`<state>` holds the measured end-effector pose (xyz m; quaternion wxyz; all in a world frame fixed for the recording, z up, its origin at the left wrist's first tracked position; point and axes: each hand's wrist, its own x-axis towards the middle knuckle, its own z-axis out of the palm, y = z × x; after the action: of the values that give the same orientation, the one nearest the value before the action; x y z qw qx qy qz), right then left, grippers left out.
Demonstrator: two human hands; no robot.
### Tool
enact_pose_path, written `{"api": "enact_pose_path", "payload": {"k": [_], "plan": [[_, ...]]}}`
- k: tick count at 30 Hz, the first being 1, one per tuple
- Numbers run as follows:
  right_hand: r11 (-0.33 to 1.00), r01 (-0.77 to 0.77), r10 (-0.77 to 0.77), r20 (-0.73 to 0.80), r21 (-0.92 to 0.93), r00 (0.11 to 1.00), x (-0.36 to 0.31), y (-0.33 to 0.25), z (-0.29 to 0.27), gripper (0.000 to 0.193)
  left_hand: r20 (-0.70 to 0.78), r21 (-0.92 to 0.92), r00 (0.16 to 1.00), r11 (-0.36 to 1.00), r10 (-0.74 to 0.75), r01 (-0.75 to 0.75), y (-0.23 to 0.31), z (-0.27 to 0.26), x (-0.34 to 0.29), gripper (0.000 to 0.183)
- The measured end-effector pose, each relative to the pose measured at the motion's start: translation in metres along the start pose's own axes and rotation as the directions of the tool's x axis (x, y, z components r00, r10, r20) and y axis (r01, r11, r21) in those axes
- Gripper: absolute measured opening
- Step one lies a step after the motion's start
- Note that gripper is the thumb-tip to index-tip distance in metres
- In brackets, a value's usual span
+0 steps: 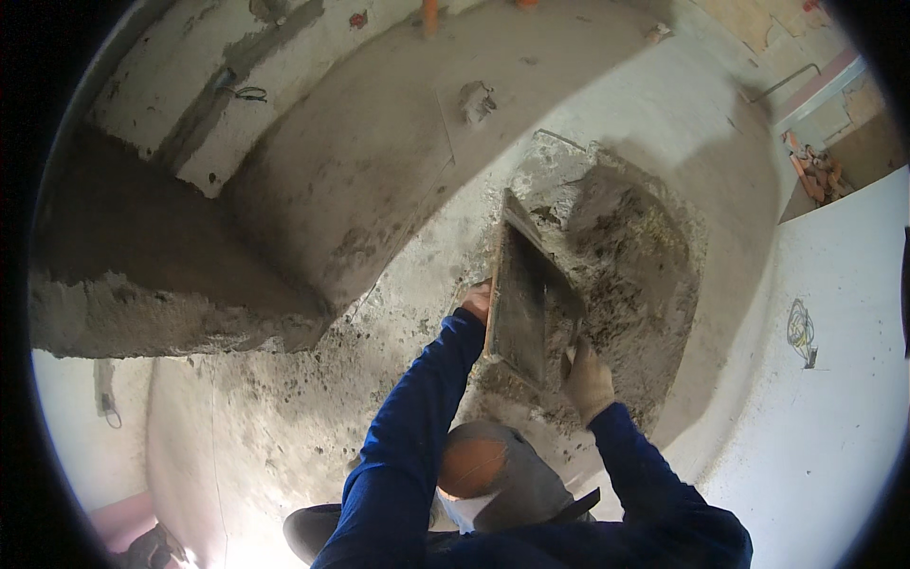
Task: The person applies plaster to a wall using a trowel and a hawk, then smooths the surface with a float. The person repeatedly scoops plaster from the hawk and spreads it on the wall, finishing with a smoothing pass.
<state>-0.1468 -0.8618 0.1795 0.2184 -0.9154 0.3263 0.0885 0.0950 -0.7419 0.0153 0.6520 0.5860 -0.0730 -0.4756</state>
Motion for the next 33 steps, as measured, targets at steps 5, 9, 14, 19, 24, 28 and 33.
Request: {"api": "enact_pose_path", "payload": {"k": [5,9,14,19,24,28,33], "plan": [[0.978,-0.177,0.178,0.001,-0.114,0.984,0.074,0.011,-0.011,0.044,0.185,-0.249,0.978,0.958,-0.097,0.142,0.083,0.020,-0.056,0.048],[0.998,-0.043,0.038,0.091,0.046,0.995,0.044,0.034,-0.006,0.045,0.040,0.541,0.975,0.825,-0.219,0.163,0.150,-0.001,-0.110,0.045],[0.930,-0.226,0.177,0.186,0.289,0.966,0.017,0.049,0.026,0.040,0.040,0.975,0.999,0.219,-0.029,-0.033,0.137,-0.066,-0.180,0.049],[0.865,-0.220,0.011,0.422,0.451,0.906,0.028,-0.001,0.044,0.037,-0.107,0.918,0.993,0.378,-0.048,0.117,0.078,-0.144,-0.288,0.054],[0.821,-0.208,-0.163,0.568,0.532,0.807,0.101,-0.118,0.077,0.033,-0.450,0.815,0.888,0.364,-0.096,0.452,0.053,-0.188,-0.416,0.041],[0.891,-0.108,-0.174,0.551,0.440,0.816,0.186,-0.210,0.125,0.027,-0.637,0.733,0.771,0.295,-0.020,0.613,0.055,-0.199,-0.515,0.031],[0.932,-0.086,-0.145,0.579,0.353,0.802,0.243,-0.265,0.151,0.027,-0.866,0.428,0.499,0.551,0.024,0.716,0.035,-0.183,-0.610,0.022]]}}
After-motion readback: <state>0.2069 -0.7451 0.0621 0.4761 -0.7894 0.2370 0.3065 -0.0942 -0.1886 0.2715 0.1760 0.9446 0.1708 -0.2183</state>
